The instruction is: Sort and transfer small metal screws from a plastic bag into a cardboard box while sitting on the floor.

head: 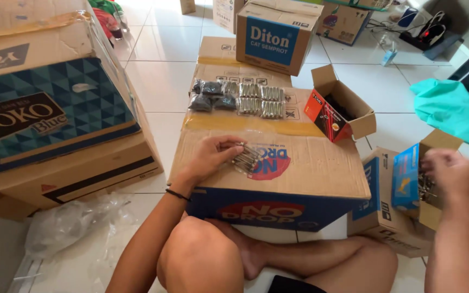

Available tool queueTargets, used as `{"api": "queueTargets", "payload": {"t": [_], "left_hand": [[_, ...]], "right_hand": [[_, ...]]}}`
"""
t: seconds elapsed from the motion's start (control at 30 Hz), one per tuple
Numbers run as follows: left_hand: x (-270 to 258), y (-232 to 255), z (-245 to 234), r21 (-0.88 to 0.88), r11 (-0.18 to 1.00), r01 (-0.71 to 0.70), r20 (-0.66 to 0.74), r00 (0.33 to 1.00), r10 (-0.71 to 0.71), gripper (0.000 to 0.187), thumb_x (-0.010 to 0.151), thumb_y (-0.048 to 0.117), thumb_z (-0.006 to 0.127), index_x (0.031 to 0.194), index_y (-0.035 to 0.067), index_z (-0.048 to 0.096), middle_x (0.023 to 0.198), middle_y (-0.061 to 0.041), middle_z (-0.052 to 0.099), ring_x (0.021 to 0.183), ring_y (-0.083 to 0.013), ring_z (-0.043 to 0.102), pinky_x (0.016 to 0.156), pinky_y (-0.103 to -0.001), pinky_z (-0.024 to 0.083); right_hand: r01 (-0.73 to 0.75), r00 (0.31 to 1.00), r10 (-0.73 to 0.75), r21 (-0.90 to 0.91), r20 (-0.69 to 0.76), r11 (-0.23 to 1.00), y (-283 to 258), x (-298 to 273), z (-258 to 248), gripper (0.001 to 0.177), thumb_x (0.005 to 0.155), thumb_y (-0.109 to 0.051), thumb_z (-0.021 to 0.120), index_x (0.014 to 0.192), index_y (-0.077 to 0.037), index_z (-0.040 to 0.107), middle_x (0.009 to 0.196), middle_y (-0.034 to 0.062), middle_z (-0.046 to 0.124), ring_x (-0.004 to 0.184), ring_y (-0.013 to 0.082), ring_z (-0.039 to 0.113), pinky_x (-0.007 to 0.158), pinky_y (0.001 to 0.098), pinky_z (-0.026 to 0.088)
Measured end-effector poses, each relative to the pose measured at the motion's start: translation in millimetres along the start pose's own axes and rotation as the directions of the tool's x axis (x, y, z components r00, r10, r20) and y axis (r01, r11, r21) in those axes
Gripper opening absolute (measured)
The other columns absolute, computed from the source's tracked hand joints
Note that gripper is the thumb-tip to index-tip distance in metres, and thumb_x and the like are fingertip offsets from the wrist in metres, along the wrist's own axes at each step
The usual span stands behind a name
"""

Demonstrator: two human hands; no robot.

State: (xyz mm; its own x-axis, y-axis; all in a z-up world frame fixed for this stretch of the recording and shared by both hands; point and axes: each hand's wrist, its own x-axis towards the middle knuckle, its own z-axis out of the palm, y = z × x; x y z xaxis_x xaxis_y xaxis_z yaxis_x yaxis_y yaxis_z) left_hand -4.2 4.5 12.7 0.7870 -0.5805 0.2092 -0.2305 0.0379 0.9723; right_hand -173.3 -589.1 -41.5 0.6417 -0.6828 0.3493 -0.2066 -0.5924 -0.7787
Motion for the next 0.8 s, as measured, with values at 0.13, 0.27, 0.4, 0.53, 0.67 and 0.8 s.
{"api": "queueTargets", "payload": {"t": [0.13,0.27,0.4,0.53,0.67,0.8], "left_hand": [[0,-5,1,-0.035,0.999,0.031,-0.015,0.999,-0.031,0.028,0.092,0.016,0.072,0.117,0.002,0.073,0.107,-0.009,0.078,0.095,-0.0124,0.073,0.083,-0.021,0.058],[0,-8,2,-0.062,0.998,0.03,0.0,1.0,-0.03,0.028,0.093,0.014,0.071,0.118,0.002,0.073,0.107,-0.007,0.077,0.096,-0.0099,0.07,0.084,-0.019,0.056],[-2,4,4,0.02,0.999,0.029,-0.019,0.999,-0.029,0.027,0.094,0.015,0.071,0.117,0.003,0.074,0.106,-0.005,0.077,0.094,-0.0066,0.068,0.083,-0.018,0.054],[0,-3,2,-0.012,0.999,0.03,0.003,1.0,-0.03,0.027,0.095,0.015,0.07,0.118,0.003,0.072,0.107,-0.004,0.076,0.096,-0.0066,0.067,0.086,-0.018,0.053],[0,-3,2,-0.009,0.999,0.042,0.001,0.999,-0.042,0.026,0.095,0.016,0.07,0.118,0.003,0.073,0.105,-0.003,0.076,0.093,-0.0054,0.067,0.082,-0.017,0.052],[0,-6,1,-0.029,0.999,0.033,0.002,0.999,-0.033,0.026,0.095,0.015,0.07,0.118,0.003,0.073,0.103,-0.003,0.075,0.093,-0.0053,0.066,0.082,-0.017,0.051]], "right_hand": [[0.038,0.998,-0.021,-0.298,0.061,0.954,17,-23,7,0.022,0.097,-0.029,0.073,0.113,-0.014,0.077,0.105,0.0076,0.076,0.099,0.025,0.068,0.086,0.0417,0.05],[0.1,0.994,-0.109,-0.287,-0.015,0.953,35,-21,7,0.026,0.108,-0.026,0.059,0.118,-0.008,0.075,0.113,0.0135,0.073,0.103,0.0339,0.064,0.086,0.048,0.048],[-0.015,0.955,0.192,-0.608,0.227,0.794,25,-14,0,0.042,0.093,-0.033,0.05,0.11,-0.003,0.075,0.115,0.0304,0.074,0.103,0.0518,0.067,0.08,0.054,0.051],[0.062,0.915,0.226,-0.673,0.333,0.737,68,12,18,0.069,0.084,-0.03,0.066,0.151,-0.014,0.057,0.134,0.0304,0.066,0.115,0.0551,0.063,0.089,0.0621,0.055],[0.038,0.899,0.295,-0.728,0.324,0.684,19,-9,10,0.058,0.093,-0.03,0.052,0.149,-0.018,0.053,0.141,0.0302,0.058,0.122,0.0567,0.057,0.096,0.0635,0.049],[-0.093,0.884,0.373,-0.676,0.282,0.731,-23,-24,7,0.053,0.098,-0.034,0.041,0.148,-0.016,0.05,0.151,0.0296,0.046,0.133,0.0572,0.044,0.107,0.0659,0.038]]}}
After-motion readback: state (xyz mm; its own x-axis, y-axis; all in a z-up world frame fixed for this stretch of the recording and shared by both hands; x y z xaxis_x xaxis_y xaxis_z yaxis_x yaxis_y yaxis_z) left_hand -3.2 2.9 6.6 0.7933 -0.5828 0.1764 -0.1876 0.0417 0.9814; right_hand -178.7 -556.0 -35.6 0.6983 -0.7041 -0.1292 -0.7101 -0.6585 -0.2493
